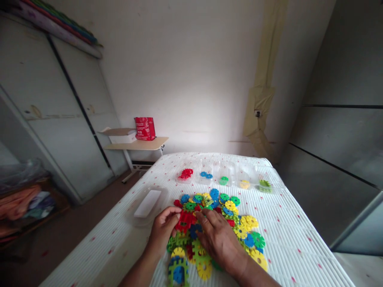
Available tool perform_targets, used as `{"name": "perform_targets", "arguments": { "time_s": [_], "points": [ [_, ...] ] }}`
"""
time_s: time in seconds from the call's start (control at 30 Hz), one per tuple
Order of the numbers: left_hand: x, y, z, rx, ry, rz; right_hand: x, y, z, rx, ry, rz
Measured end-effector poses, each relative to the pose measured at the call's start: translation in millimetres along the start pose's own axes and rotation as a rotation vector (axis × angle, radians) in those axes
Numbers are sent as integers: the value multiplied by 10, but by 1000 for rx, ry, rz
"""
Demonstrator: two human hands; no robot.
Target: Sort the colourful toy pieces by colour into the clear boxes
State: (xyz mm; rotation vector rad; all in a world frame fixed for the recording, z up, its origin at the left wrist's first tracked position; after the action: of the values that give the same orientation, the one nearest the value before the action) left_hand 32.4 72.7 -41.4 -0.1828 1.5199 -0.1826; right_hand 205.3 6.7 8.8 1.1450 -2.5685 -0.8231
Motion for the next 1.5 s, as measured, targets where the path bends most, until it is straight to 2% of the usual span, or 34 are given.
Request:
{"name": "perform_targets", "arguments": {
  "time_s": [0.13,0.23,0.27,0.4,0.53,0.7,0.83,0.93,1.03,1.13,1.2,1.33,1.5],
  "points": [
    [-243,207,-163,-60,-41,15,-86,-298,-134,-96,-82,-54],
    [-574,475,-231,-165,39,122,-106,-478,-205,-127,-106,-46],
    [-699,560,-226,-212,131,173,-94,-507,-221,-131,-114,-49],
    [-1046,820,-126,-245,219,265,-20,-484,-234,-123,-119,-72],
    [-1182,889,-40,-262,287,340,7,-438,-207,-107,-124,-95],
    [-1069,863,-18,-301,365,345,-19,-489,-224,-144,-138,-97],
    [-815,636,-27,-321,469,327,-127,-498,-283,-162,-81,-47],
    [-632,348,60,-269,716,421,-365,-559,-340,-196,13,108],
    [-470,92,157,-208,896,589,-656,-711,-390,-261,61,320],
    [-316,-15,184,-226,991,719,-853,-859,-415,-299,67,500],
    [-218,-5,181,-239,1031,760,-900,-899,-413,-304,78,563],
    [-96,65,167,-230,1058,783,-840,-837,-377,-271,118,512],
    [-64,91,169,-183,1037,786,-778,-785,-311,-209,177,462]
  ]
}}
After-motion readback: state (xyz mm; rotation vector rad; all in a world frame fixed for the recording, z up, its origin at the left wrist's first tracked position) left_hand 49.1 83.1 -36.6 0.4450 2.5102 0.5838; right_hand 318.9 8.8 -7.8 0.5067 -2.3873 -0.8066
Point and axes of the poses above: each hand's wrist, its own y-axis towards the middle knuckle, its own z-axis out of the palm, x = y × z, the point moved 6 cm from there along y, towards the middle knuckle, and after that the axes turned 14 degrees about -z, right-handed, at the moved point
